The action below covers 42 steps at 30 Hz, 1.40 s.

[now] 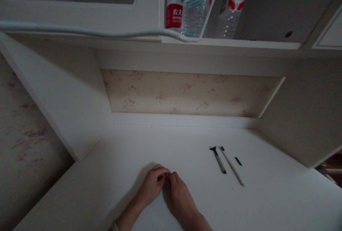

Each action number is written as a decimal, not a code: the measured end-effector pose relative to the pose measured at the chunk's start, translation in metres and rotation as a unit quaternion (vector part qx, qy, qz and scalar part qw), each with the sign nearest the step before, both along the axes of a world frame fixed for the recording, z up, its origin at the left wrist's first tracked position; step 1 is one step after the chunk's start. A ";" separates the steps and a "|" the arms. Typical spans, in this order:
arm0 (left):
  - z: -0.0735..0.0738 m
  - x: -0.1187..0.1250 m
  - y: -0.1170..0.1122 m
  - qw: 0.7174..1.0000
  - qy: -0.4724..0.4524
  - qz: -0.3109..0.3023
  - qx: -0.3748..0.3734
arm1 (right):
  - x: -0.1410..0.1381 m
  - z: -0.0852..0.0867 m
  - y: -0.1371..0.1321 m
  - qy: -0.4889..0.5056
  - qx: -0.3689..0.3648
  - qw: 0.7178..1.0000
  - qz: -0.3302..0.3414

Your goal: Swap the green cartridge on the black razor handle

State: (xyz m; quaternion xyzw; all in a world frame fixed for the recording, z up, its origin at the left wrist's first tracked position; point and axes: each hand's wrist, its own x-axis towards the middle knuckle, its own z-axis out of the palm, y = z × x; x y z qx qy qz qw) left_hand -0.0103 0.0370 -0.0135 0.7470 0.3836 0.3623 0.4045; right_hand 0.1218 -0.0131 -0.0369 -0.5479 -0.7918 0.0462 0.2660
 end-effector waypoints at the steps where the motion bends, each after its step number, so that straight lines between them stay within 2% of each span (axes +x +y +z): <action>1: 0.000 0.000 0.000 1.000 0.003 0.000 0.001 | 0.000 0.000 0.000 -0.002 -0.001 1.000 0.000; 16: 0.000 -0.001 -0.001 1.000 0.000 -0.002 -0.005 | 0.001 -0.005 0.001 0.022 0.035 0.999 0.003; 25: -0.001 0.000 0.001 1.000 0.001 0.002 -0.003 | -0.001 0.002 -0.001 0.055 -0.005 0.998 -0.018; 42: 0.000 -0.001 0.001 1.000 0.012 -0.002 0.004 | 0.002 -0.009 0.001 0.018 0.013 1.000 -0.003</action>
